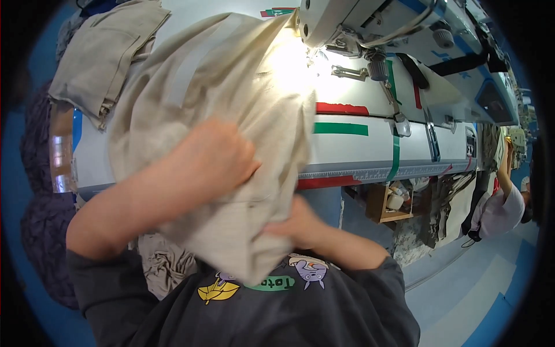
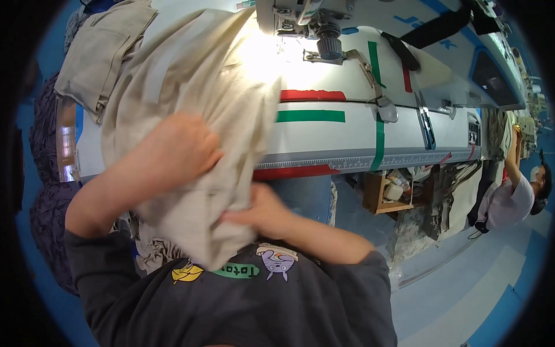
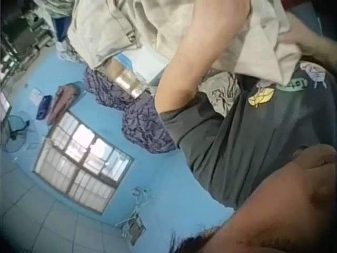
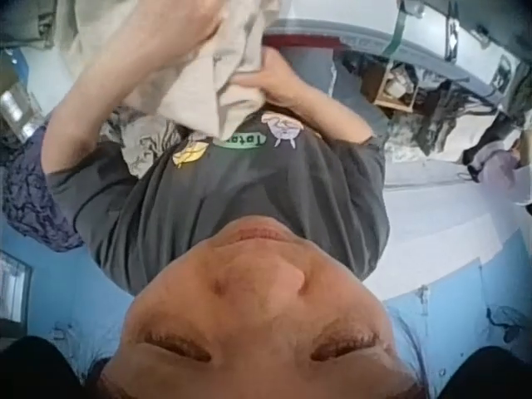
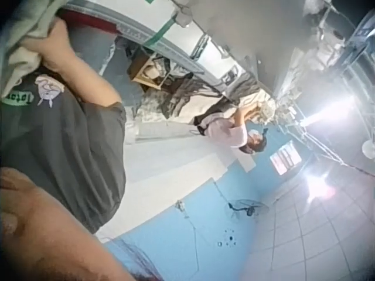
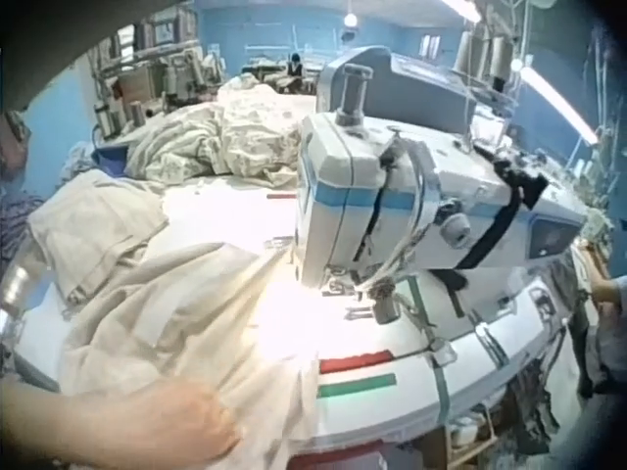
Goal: Operating an industrial sewing machine to join pieces of tan fabric.
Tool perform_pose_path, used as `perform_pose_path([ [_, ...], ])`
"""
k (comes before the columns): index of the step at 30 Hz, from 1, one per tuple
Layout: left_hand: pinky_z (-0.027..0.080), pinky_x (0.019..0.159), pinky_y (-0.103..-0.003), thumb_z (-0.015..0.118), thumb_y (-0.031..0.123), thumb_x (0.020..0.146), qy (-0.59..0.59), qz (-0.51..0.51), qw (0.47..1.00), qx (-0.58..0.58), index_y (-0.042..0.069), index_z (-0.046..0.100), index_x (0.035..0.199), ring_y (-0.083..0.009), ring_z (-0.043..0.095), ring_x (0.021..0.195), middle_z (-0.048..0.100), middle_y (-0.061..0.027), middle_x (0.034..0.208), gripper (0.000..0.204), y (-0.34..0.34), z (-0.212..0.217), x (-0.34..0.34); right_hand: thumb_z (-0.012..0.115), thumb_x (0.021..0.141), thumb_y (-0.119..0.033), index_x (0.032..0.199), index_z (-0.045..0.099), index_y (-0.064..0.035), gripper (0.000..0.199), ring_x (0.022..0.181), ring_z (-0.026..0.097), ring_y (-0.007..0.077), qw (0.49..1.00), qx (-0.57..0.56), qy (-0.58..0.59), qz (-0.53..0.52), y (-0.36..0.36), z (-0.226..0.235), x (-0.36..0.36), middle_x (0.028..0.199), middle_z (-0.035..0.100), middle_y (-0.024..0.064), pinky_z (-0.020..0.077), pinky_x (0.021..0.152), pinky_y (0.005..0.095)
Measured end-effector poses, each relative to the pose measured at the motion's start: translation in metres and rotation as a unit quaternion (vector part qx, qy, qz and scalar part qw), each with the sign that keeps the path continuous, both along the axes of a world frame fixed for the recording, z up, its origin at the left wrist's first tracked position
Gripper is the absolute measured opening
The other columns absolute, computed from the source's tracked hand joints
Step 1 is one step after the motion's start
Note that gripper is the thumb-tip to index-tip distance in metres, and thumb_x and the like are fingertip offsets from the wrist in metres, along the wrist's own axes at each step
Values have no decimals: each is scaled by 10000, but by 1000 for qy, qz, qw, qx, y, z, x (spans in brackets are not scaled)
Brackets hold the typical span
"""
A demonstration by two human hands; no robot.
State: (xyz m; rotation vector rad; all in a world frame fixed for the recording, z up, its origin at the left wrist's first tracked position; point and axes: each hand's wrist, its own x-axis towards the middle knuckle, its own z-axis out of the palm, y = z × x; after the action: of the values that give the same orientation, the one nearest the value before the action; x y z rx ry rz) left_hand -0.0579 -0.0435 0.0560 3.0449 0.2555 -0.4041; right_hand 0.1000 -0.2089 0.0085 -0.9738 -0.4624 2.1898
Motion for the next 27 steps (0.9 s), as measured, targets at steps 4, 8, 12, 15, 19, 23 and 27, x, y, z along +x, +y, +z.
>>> perform_pose_path([
  [4,486,563,-382,583,285,927,58,84,993,-56,113,669,682,-228,661,656,618,-54,634,312,-34,7,-38,766,841,-112,1235,595,34,453,893,702,186,993,54,-26,-104,-49,28,33,1056,701,115,580,775,325],
  [8,531,591,-391,613,198,874,71,112,989,-65,63,656,783,-266,675,660,605,-77,638,168,-3,3,-39,716,917,-205,1126,644,28,321,534,560,39,986,-148,-49,-60,-69,-13,26,783,687,51,473,492,215],
  [12,538,765,-361,604,84,812,-148,149,972,-107,27,641,869,-295,644,942,615,-153,960,88,-14,11,26,684,941,-236,1096,660,58,333,733,657,123,960,49,-252,-111,-72,-23,4,844,710,70,533,674,279],
  [15,495,878,-380,639,75,847,-280,131,946,-96,17,611,986,-301,598,991,617,-126,1085,153,-15,-50,58,659,954,-247,1050,677,74,335,818,667,149,960,-25,-186,-206,-64,-30,5,873,720,72,538,763,308],
  [19,494,903,-378,631,85,785,-411,94,907,-19,33,620,941,-254,585,1008,603,-87,1018,165,4,-72,61,696,917,-241,893,700,-34,209,681,655,259,861,345,-371,-46,-79,-23,32,776,663,118,511,631,349],
  [23,486,955,-360,623,78,788,-407,-26,912,-27,11,636,1074,-254,591,1114,621,-99,1191,294,15,-76,55,703,854,-138,876,684,-29,112,713,652,308,677,481,-556,32,-51,-25,77,804,659,134,518,627,386],
  [27,483,975,-359,609,62,795,-355,-2,930,-91,14,632,1069,-253,586,1136,619,-97,1183,279,5,-65,63,482,1019,-74,1226,624,-14,258,1034,647,259,538,333,-742,-222,20,-10,150,1168,657,138,515,869,329],
])
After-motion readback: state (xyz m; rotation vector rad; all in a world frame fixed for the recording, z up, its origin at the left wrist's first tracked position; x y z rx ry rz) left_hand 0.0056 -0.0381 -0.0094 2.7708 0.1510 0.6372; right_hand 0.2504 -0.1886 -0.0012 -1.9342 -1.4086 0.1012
